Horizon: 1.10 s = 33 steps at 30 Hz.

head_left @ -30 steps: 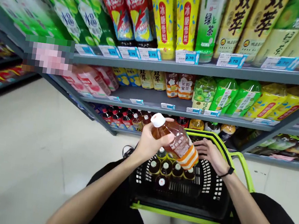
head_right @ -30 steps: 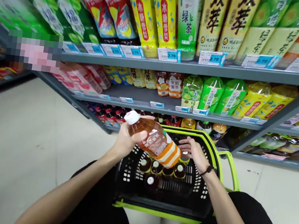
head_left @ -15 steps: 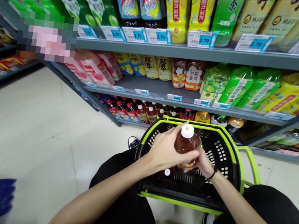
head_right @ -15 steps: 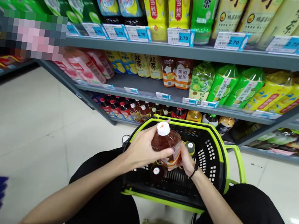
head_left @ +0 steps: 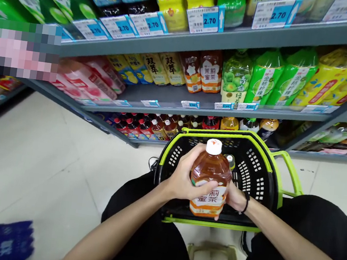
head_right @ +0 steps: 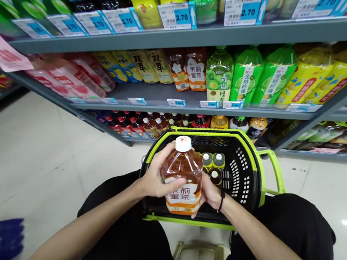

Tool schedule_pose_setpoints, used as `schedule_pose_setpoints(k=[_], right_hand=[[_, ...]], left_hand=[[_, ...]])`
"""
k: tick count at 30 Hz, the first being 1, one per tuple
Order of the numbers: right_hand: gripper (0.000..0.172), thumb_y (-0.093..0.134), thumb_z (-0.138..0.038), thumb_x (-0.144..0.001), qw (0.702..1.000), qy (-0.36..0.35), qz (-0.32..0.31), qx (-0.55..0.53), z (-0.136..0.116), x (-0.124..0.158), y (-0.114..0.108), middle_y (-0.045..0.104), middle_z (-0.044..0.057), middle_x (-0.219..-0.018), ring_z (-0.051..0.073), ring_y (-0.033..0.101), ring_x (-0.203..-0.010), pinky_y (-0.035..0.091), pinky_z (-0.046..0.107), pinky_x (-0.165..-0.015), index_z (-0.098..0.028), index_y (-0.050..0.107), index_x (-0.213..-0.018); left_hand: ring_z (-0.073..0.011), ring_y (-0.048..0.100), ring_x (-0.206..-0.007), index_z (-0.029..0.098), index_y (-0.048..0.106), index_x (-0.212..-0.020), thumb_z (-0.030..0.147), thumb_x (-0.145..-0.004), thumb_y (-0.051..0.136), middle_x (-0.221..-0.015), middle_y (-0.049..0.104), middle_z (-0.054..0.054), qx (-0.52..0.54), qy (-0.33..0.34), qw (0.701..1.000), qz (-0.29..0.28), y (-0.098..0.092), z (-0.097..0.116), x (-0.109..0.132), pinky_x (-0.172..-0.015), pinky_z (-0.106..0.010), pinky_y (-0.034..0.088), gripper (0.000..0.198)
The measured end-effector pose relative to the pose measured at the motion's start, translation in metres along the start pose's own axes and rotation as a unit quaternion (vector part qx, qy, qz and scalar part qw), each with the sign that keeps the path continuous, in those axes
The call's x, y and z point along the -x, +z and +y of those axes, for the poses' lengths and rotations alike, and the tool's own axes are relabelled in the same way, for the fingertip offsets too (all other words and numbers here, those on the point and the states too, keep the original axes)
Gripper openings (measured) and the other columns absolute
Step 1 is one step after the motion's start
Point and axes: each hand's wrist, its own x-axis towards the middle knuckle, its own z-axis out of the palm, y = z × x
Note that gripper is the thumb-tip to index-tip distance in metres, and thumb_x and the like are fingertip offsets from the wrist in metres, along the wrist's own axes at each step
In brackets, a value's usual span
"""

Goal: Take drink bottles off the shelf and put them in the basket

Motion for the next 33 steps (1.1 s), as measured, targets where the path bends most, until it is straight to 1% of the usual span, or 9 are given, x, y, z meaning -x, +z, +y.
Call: schedule_pose_setpoints(k=[5,9,15,19,23,25,27,29,33], right_hand=[[0.093,0.025,-0.091,-0.095,0.997,0.024,0.014,-0.066,0.004,0.002,-0.004,0.082,0.014,-0.101,0.026,0.077,-0.071,0.061,0.032,-0.052,-0.02,0.068,-0.137],[0.09,0.026,-0.088,-0.097,0.996,0.04,0.043,-0.072,0.006,0.002,-0.006,0.082,0.014,-0.101,0.025,0.077,-0.07,0.059,0.029,-0.049,-0.019,0.071,-0.134],[0.09,0.031,-0.091,-0.094,0.994,0.051,0.039,-0.085,0.004,0.003,-0.004,0.082,0.015,-0.097,0.026,0.075,-0.064,0.053,0.029,-0.04,-0.018,0.074,-0.125],[0.088,0.031,-0.09,-0.094,0.994,0.059,0.034,-0.087,-0.005,0.009,0.0,0.082,0.014,-0.097,0.027,0.075,-0.063,0.052,0.029,-0.038,-0.02,0.073,-0.127],[0.091,0.036,-0.095,-0.089,0.993,0.07,0.053,-0.08,-0.005,0.007,0.002,0.082,0.013,-0.091,0.029,0.077,-0.071,0.062,0.039,-0.054,-0.02,0.075,-0.123],[0.088,0.046,-0.095,-0.085,0.991,0.024,0.08,-0.103,-0.005,0.003,0.006,0.083,0.012,-0.095,0.032,0.079,-0.088,0.066,0.046,-0.075,-0.02,0.076,-0.121],[0.083,0.054,-0.091,-0.083,0.982,-0.059,0.085,-0.159,-0.009,0.002,0.012,0.083,0.012,-0.106,0.033,0.077,-0.11,0.062,0.049,-0.097,-0.021,0.076,-0.123],[0.08,0.055,-0.088,-0.085,0.967,-0.115,0.046,-0.222,-0.016,0.004,0.019,0.082,0.01,-0.119,0.034,0.07,-0.128,0.055,0.05,-0.112,-0.023,0.075,-0.127],[0.075,0.07,-0.082,-0.079,0.958,-0.112,-0.011,-0.263,-0.029,0.013,0.025,0.081,0.01,-0.124,0.036,0.067,-0.134,0.05,0.051,-0.118,-0.021,0.076,-0.123]], left_hand=[[-0.0306,0.071,-0.104,0.022,0.052,-0.135,0.045,-0.08,0.08,-0.119,0.067,-0.013,-0.047,-0.006,0.999,-0.016,0.0,0.001,0.001,-0.093,-0.045,0.062,0.066],[-0.0291,0.07,-0.101,0.022,0.051,-0.134,0.045,-0.082,0.077,-0.114,0.067,-0.012,-0.065,0.0,0.998,-0.028,0.001,0.003,0.001,-0.092,-0.043,0.06,0.063],[-0.0277,0.069,-0.096,0.018,0.051,-0.133,0.048,-0.082,0.077,-0.113,0.066,-0.013,-0.057,0.011,0.998,-0.022,0.001,-0.003,0.003,-0.087,-0.041,0.059,0.065],[-0.0284,0.07,-0.097,0.017,0.053,-0.134,0.047,-0.082,0.078,-0.116,0.066,-0.014,-0.022,-0.007,1.0,-0.012,0.002,-0.005,0.003,-0.086,-0.042,0.06,0.065],[-0.0282,0.071,-0.094,0.018,0.056,-0.132,0.043,-0.08,0.081,-0.112,0.069,-0.012,0.003,-0.031,1.0,0.0,0.0,-0.004,0.004,-0.086,-0.042,0.061,0.063],[-0.0273,0.072,-0.093,0.018,0.057,-0.132,0.04,-0.081,0.083,-0.111,0.071,-0.011,0.021,-0.047,0.999,0.008,-0.002,-0.004,0.004,-0.086,-0.041,0.06,0.061],[-0.0254,0.073,-0.092,0.018,0.058,-0.134,0.039,-0.083,0.083,-0.111,0.073,-0.011,0.055,-0.077,0.995,0.026,-0.005,-0.005,0.003,-0.086,-0.037,0.059,0.06],[-0.024,0.073,-0.094,0.018,0.06,-0.134,0.042,-0.085,0.083,-0.113,0.075,-0.011,0.097,-0.113,0.986,0.074,-0.009,-0.008,0.0,-0.085,-0.034,0.059,0.059],[-0.022,0.072,-0.098,0.016,0.069,-0.123,0.047,-0.079,0.088,-0.112,0.076,-0.01,0.169,-0.201,0.947,0.183,-0.014,-0.014,-0.012,-0.086,-0.03,0.057,0.057]])
